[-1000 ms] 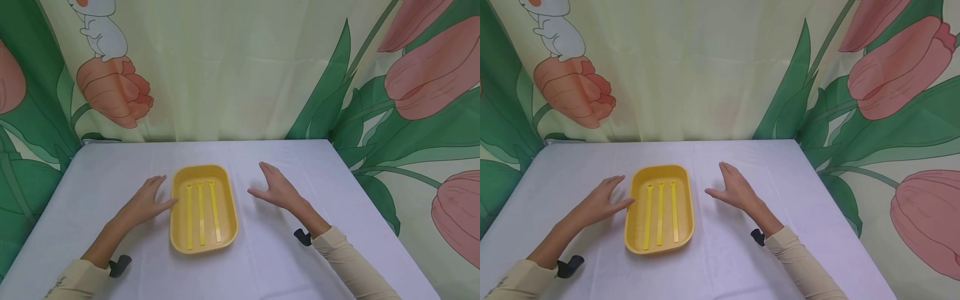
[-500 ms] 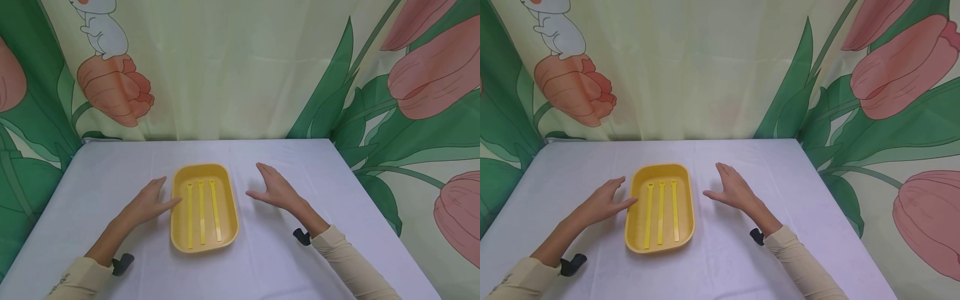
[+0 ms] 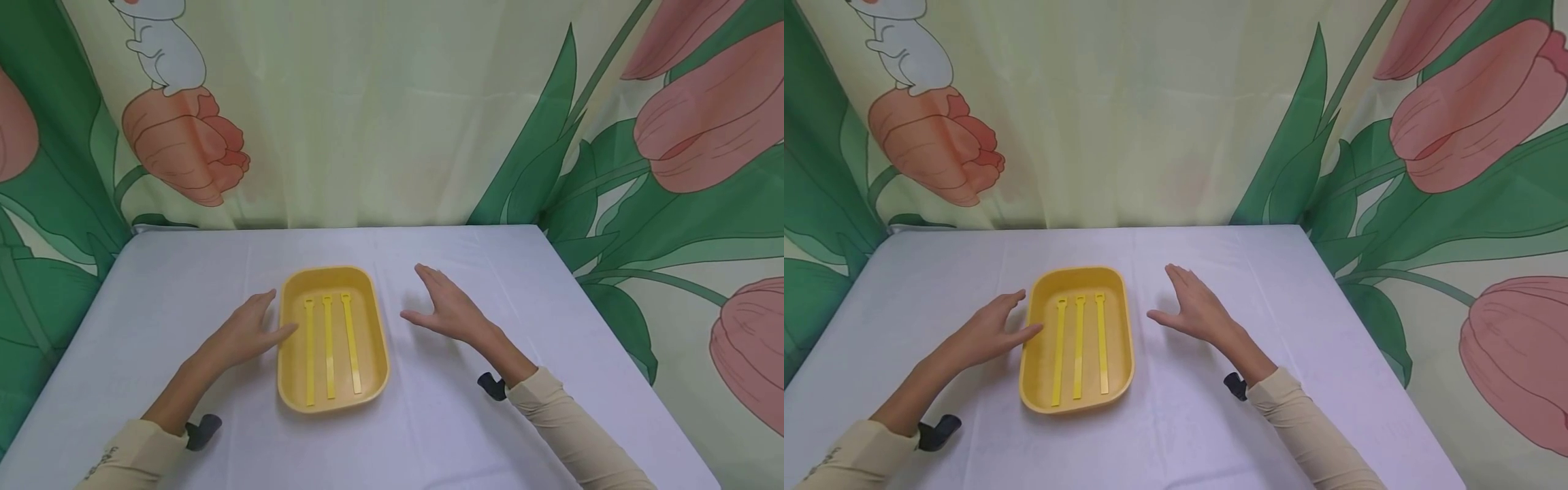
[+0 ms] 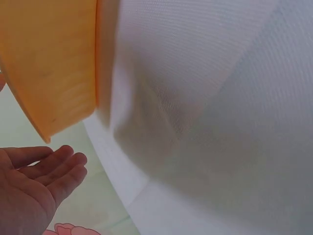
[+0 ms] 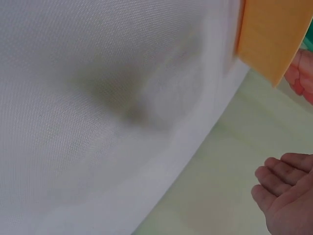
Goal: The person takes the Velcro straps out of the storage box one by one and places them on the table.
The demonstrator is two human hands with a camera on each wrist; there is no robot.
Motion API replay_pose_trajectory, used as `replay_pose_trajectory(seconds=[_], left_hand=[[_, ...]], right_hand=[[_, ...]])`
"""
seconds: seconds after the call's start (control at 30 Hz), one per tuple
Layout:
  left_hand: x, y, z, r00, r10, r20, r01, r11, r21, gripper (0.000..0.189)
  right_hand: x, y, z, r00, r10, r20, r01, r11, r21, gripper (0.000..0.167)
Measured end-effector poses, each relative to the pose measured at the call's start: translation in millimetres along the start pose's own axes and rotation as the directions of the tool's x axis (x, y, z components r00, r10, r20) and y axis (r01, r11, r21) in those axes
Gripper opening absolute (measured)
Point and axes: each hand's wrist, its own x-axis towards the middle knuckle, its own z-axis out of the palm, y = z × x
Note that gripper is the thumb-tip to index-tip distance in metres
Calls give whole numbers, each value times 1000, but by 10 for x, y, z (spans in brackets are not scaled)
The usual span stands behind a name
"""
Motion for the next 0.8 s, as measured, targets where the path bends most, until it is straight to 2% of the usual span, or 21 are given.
replay_pose_trajectory(seconds=[0.17,0.37,0.7,0.8], left_hand=[[-11,5,3,999,37,-7,-37,999,-3,84],[1,-9,28,999,49,-1,-49,998,-31,82],[0,-26,75,999,41,-4,-41,998,-52,82],[-3,-22,78,999,34,-5,-34,998,-52,82]], right_hand=[[-7,3,10,1000,-24,3,24,1000,20,90],[-15,-9,21,999,-44,11,43,998,34,87],[-31,-54,68,999,-29,46,26,998,63,85],[-33,-67,77,998,-45,44,43,997,61,86]])
